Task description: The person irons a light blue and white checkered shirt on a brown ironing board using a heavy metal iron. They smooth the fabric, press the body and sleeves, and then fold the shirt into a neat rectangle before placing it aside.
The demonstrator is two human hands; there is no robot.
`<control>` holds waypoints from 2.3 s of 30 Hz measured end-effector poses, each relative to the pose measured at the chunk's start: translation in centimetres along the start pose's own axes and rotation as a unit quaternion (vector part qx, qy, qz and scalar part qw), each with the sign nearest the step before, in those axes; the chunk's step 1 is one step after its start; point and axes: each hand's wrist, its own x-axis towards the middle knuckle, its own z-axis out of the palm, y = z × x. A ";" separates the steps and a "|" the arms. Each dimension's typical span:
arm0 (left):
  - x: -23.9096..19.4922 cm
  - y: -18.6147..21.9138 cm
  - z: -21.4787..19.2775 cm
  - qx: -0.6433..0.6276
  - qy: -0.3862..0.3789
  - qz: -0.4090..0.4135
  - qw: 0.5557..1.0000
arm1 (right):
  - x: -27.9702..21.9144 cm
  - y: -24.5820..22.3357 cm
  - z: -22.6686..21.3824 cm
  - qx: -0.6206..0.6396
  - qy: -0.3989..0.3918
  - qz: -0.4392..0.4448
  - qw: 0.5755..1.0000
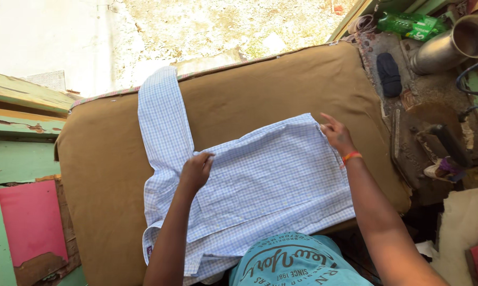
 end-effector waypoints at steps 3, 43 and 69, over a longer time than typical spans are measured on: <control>8.2 -2.4 2.0 -0.034 -0.064 -0.008 0.997 | 6.2 -2.1 2.2 0.130 -0.108 0.057 0.984; 0.5 -3.8 11.3 0.257 0.068 -0.029 0.964 | 3.0 -3.5 8.0 -0.485 -0.103 -0.309 0.811; -10.2 -0.5 18.6 0.326 -0.048 -0.008 0.944 | -7.4 5.1 -0.5 -0.457 0.133 -0.063 0.877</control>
